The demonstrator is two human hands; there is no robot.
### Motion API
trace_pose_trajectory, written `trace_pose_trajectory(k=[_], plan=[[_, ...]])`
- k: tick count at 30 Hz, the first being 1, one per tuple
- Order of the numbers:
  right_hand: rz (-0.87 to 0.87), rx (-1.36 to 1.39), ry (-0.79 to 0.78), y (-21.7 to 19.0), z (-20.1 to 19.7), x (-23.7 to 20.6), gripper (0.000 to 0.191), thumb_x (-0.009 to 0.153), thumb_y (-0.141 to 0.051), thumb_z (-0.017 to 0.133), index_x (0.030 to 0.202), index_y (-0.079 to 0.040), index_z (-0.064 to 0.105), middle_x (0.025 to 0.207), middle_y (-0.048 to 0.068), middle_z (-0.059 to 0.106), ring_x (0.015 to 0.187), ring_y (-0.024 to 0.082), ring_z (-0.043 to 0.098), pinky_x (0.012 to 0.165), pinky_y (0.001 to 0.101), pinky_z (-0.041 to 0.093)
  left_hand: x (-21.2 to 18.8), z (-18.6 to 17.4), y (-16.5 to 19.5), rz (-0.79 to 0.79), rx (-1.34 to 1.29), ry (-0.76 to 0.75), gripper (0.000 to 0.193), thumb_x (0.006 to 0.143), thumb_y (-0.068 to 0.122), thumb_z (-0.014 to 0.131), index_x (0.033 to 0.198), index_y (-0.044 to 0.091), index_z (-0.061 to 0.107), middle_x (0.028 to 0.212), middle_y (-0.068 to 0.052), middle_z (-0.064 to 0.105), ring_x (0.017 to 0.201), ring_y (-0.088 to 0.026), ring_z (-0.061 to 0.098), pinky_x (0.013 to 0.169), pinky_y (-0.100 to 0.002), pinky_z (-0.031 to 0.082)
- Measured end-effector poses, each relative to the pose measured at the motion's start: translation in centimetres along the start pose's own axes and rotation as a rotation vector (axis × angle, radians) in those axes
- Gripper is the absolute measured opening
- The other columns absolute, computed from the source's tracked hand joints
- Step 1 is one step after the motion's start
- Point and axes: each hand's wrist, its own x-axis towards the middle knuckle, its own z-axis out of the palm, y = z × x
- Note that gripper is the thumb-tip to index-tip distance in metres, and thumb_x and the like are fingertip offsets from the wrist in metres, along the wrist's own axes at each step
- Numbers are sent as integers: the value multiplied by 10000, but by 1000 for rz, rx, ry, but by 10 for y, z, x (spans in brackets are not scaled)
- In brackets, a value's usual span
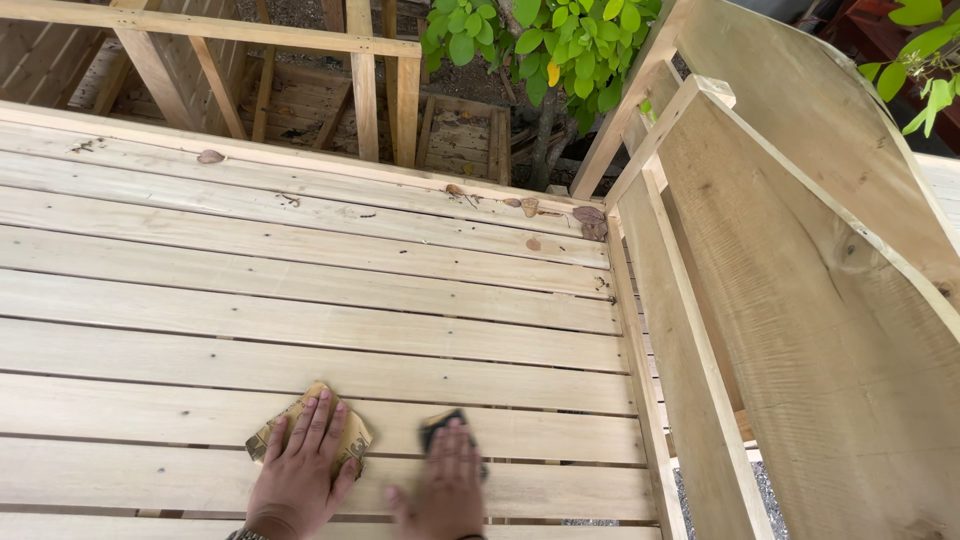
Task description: The person sands the surface of a wooden bench using a sanding block and sandpaper. They move the sanding block back and forth across the slats and along the edges of the bench, smoothing the wood. The person occasionally switches hands and adjusts their grip on the sanding block.
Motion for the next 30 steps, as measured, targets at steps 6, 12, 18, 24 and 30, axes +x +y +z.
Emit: trace_pose_trajectory(k=[6,12,18,24,30], plan=[[138,227,-1104,51,-5,-3,1006,1009,-707,187,1558,123,35,1662,304,23,1558,388,1,1253,459,29,5,11,-6,40,44,68,788,944,592,186,1572,126,85,1626,-89,76,1477,-201,68,1219,-498,35],[547,-220,-1111,194,-50,0,896,1022,-644,95,1526,93,164,1675,273,70,1581,375,22,1283,391,59,-3,12,-5,6,29,2,770,952,563,180,1570,112,84,1629,-102,79,1479,-210,80,1191,-483,39],[371,22,-1130,54,-60,44,1004,993,-694,162,1545,137,52,1642,313,32,1548,406,-30,1254,450,-2,-1,7,-5,15,38,-12,768,950,549,191,1565,101,87,1630,-113,72,1483,-224,77,1199,-490,46],[63,370,-952,8,-41,31,925,1020,-644,326,1539,104,162,1654,305,98,1558,405,56,1283,450,87,-1,5,-3,31,78,-25,771,956,552,198,1559,79,117,1624,-121,93,1482,-227,88,1211,-482,61],[660,-71,-732,185,-34,-24,967,922,-690,254,1554,31,137,1667,219,65,1548,321,47,1222,426,121,-4,3,-6,11,76,-94,763,963,533,201,1562,66,122,1637,-134,96,1492,-239,100,1184,-464,58]])
